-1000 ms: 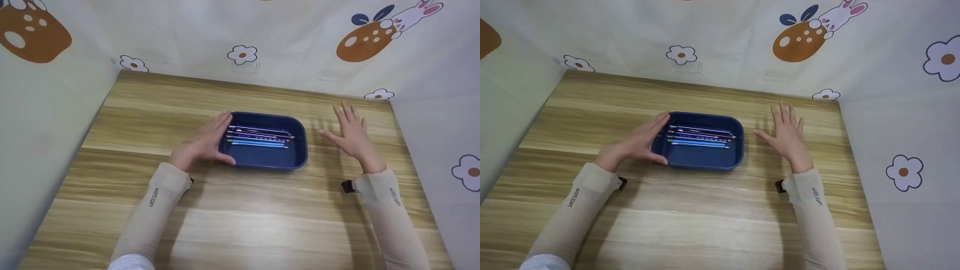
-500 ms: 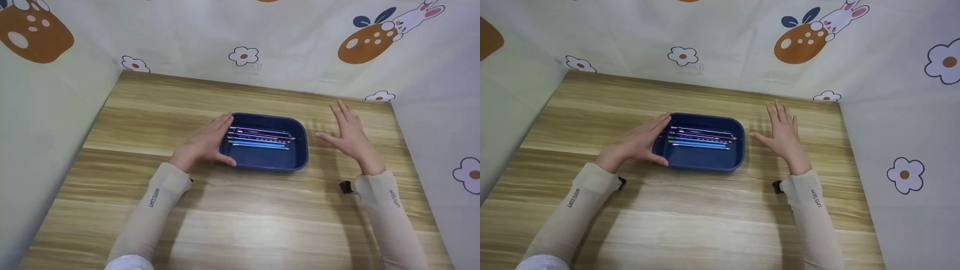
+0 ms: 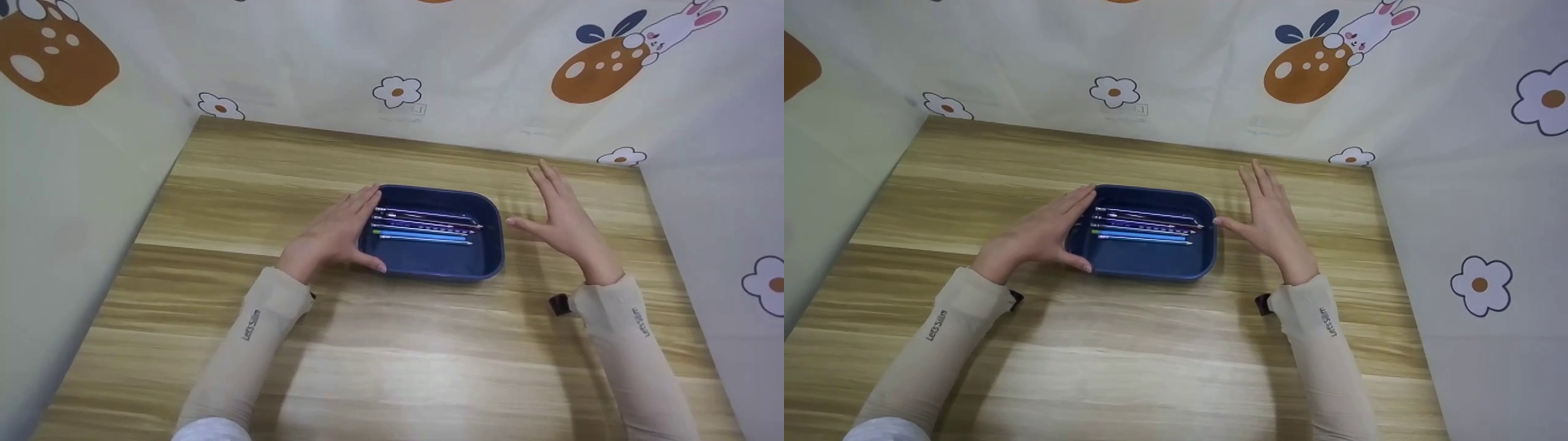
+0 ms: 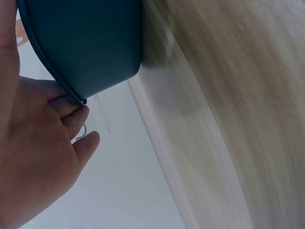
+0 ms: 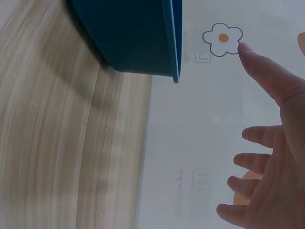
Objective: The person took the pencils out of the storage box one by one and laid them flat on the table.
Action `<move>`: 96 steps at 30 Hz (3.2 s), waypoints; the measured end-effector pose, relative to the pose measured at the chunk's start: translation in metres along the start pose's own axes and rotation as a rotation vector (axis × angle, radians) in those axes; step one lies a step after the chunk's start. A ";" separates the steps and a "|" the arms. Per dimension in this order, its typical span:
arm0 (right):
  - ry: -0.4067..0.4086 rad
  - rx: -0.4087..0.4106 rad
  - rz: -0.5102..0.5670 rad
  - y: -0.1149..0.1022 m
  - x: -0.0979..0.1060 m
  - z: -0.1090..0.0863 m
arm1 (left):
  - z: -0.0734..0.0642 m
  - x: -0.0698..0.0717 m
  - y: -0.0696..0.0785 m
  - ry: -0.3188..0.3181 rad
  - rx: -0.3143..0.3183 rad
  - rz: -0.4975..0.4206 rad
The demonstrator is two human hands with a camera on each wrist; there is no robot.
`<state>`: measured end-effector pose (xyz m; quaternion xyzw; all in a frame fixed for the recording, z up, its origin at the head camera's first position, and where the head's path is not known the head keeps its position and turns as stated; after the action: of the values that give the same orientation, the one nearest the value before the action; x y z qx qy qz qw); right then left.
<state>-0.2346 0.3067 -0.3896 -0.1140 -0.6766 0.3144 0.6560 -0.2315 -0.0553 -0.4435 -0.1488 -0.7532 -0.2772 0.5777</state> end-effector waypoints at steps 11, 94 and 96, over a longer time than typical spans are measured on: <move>-0.015 0.041 -0.010 -0.018 -0.004 0.008 | 0.000 0.000 0.000 0.014 -0.011 -0.011; -0.195 0.215 0.357 -0.062 -0.119 0.032 | -0.001 0.000 0.000 0.028 0.001 -0.044; -0.211 0.207 0.362 -0.062 -0.122 0.033 | -0.001 -0.001 0.000 0.021 0.006 -0.048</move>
<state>-0.2368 0.1805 -0.4519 -0.1322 -0.6742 0.5046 0.5227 -0.2306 -0.0562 -0.4442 -0.1260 -0.7512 -0.2901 0.5794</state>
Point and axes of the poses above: each hand's wrist, its own z-axis towards the middle knuckle, its own x-axis out of the back of the hand, y = z × x, the point moved 5 cm from there along z, towards the middle knuckle, and after that the axes turned 8 degrees about z, right-handed, at the moved point
